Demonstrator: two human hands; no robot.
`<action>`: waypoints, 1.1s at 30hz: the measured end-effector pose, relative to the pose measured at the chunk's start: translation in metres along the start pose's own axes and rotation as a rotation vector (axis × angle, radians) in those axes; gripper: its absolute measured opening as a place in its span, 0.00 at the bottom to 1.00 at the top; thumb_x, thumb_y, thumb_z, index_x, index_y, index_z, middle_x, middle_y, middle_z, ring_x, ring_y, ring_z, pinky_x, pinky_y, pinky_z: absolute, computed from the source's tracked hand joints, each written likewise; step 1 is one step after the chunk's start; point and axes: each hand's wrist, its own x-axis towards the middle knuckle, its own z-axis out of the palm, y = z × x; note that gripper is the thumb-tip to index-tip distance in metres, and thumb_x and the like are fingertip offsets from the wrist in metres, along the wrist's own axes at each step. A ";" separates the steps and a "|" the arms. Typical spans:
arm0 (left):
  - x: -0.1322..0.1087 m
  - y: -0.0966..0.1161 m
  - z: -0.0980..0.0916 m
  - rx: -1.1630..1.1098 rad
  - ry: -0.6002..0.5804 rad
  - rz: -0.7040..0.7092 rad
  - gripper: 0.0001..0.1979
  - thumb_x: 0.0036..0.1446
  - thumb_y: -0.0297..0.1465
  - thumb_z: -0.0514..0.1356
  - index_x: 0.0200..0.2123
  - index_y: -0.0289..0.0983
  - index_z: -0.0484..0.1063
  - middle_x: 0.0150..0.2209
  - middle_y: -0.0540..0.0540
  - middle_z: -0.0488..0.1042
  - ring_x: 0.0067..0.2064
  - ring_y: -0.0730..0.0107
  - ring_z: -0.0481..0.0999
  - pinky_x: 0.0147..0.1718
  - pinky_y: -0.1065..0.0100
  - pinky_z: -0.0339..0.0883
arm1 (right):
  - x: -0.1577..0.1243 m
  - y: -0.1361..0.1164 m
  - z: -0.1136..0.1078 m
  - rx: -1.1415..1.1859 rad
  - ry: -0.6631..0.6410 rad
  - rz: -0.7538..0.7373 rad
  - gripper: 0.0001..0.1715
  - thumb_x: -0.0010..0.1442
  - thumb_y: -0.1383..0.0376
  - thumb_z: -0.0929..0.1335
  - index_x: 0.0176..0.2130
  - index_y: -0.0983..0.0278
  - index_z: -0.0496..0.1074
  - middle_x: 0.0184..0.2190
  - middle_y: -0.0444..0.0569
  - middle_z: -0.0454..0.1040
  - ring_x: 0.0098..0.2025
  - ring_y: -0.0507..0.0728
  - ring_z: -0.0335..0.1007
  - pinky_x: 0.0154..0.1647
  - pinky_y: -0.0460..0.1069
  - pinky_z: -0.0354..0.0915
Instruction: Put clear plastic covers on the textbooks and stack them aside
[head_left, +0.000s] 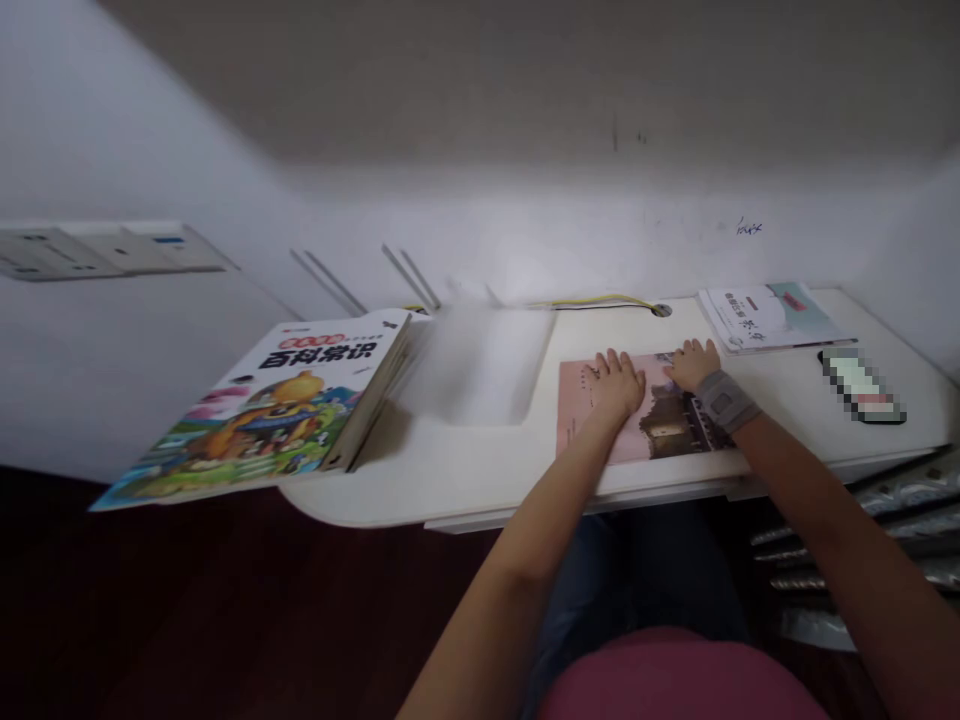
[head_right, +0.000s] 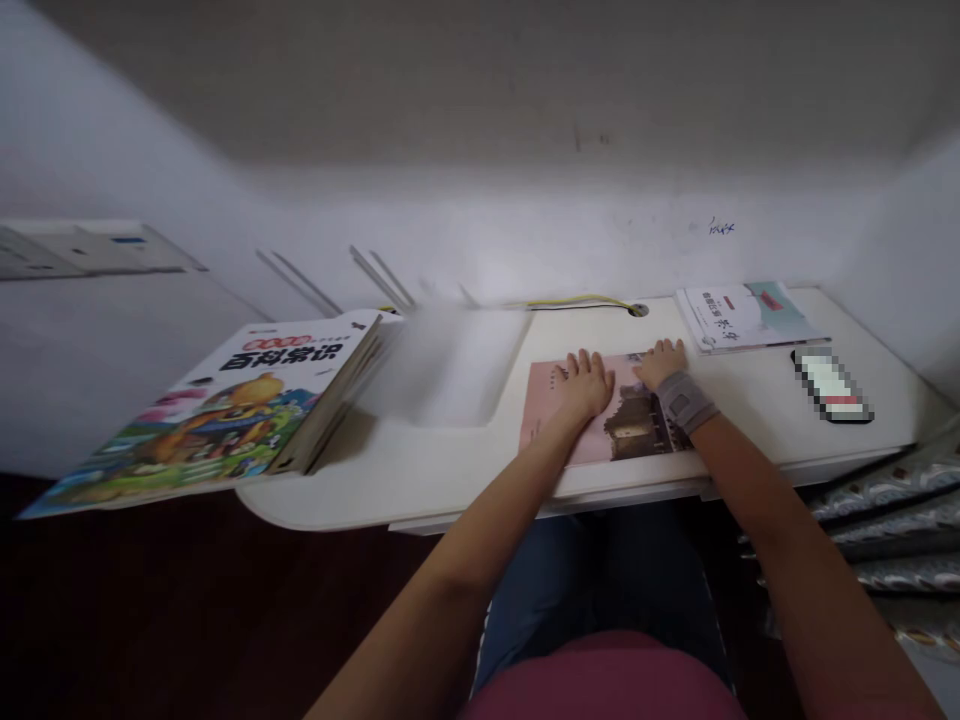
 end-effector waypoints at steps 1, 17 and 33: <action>0.001 0.000 0.003 -0.005 -0.004 -0.002 0.31 0.63 0.41 0.38 0.64 0.29 0.50 0.65 0.31 0.48 0.65 0.39 0.46 0.57 0.38 0.41 | 0.003 -0.011 -0.002 0.008 0.014 -0.025 0.26 0.65 0.56 0.56 0.55 0.66 0.65 0.54 0.64 0.67 0.58 0.68 0.58 0.57 0.68 0.48; -0.008 -0.066 0.004 -0.150 0.140 -0.108 0.30 0.61 0.42 0.45 0.61 0.30 0.57 0.63 0.30 0.53 0.65 0.43 0.48 0.60 0.46 0.41 | -0.019 0.044 0.025 0.008 0.122 -0.156 0.30 0.65 0.58 0.55 0.60 0.73 0.58 0.62 0.62 0.56 0.63 0.64 0.51 0.59 0.60 0.50; 0.012 -0.126 -0.028 -0.982 0.124 -0.194 0.30 0.50 0.34 0.59 0.57 0.38 0.60 0.35 0.47 0.73 0.31 0.71 0.74 0.31 0.70 0.68 | -0.009 0.047 0.026 0.043 0.215 -0.143 0.27 0.65 0.57 0.56 0.55 0.71 0.63 0.55 0.61 0.67 0.58 0.62 0.59 0.57 0.56 0.53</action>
